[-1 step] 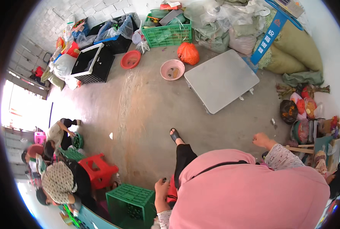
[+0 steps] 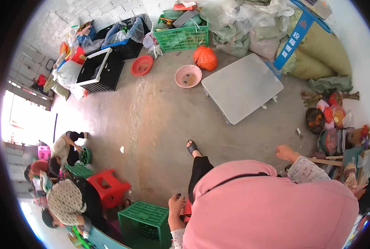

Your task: Sorting and inspecting small metal hardware components in a manufacturing workshop.

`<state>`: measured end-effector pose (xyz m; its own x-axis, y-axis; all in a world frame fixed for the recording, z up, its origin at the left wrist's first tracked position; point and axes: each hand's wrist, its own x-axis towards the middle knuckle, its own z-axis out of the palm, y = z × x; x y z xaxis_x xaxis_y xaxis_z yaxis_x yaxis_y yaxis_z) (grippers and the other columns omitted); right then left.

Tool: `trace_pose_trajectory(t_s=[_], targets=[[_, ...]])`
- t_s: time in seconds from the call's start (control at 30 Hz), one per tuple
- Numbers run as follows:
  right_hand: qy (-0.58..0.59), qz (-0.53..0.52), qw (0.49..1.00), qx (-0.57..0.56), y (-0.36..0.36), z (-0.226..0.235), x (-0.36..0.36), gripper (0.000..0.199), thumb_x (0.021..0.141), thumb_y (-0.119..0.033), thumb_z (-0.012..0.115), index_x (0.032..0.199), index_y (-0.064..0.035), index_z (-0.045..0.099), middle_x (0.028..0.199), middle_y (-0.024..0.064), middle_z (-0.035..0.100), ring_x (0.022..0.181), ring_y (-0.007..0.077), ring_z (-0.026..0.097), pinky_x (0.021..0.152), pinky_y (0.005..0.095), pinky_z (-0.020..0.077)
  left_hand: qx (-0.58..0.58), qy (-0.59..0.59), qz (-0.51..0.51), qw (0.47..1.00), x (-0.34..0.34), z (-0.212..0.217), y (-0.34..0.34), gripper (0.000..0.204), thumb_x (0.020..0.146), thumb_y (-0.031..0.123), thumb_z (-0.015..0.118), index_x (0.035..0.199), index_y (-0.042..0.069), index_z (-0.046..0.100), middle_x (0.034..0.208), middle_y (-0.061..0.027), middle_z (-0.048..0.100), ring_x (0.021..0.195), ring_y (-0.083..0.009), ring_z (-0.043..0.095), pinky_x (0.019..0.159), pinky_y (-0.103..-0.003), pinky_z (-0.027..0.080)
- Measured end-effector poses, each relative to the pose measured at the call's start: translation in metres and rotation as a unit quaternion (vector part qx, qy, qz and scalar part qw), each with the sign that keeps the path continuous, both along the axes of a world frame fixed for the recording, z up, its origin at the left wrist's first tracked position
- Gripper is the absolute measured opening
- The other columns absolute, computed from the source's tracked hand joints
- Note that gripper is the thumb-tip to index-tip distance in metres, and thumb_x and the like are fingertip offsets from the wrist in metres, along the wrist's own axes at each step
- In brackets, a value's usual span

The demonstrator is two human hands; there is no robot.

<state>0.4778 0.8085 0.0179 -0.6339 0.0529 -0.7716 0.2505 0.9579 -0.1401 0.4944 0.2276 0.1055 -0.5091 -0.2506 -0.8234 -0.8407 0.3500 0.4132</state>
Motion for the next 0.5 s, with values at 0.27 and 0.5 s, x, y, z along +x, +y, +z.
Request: trace_pose_trajectory(t_s=[0.27,0.5], targets=[[-0.058,-0.163,0.981,-0.089,-0.121,-0.026,-0.142,0.032,0.076,-0.03,0.062,0.095,-0.0051,0.071,0.088,0.0183,0.068,0.082,0.0363,0.065,0.076,0.0436,0.0513,-0.142,0.122,-0.178,0.966,-0.243,-0.078,-0.16,0.041,0.076,0.022,0.065,0.107,-0.006,0.065,0.071,-0.0169,0.066,0.065,-0.0226,0.066,0.062,-0.034,0.051],[-0.057,-0.207,0.974,-0.069,-0.135,-0.058,-0.189,0.031,0.075,-0.028,0.064,0.098,-0.0079,0.071,0.094,0.0152,0.07,0.088,0.0328,0.066,0.079,0.0398,0.0517,-0.134,0.175,-0.241,0.945,-0.448,-0.058,-0.102,0.044,0.078,0.025,0.065,0.11,-0.004,0.064,0.076,-0.0168,0.068,0.074,-0.023,0.067,0.07,-0.035,0.051]])
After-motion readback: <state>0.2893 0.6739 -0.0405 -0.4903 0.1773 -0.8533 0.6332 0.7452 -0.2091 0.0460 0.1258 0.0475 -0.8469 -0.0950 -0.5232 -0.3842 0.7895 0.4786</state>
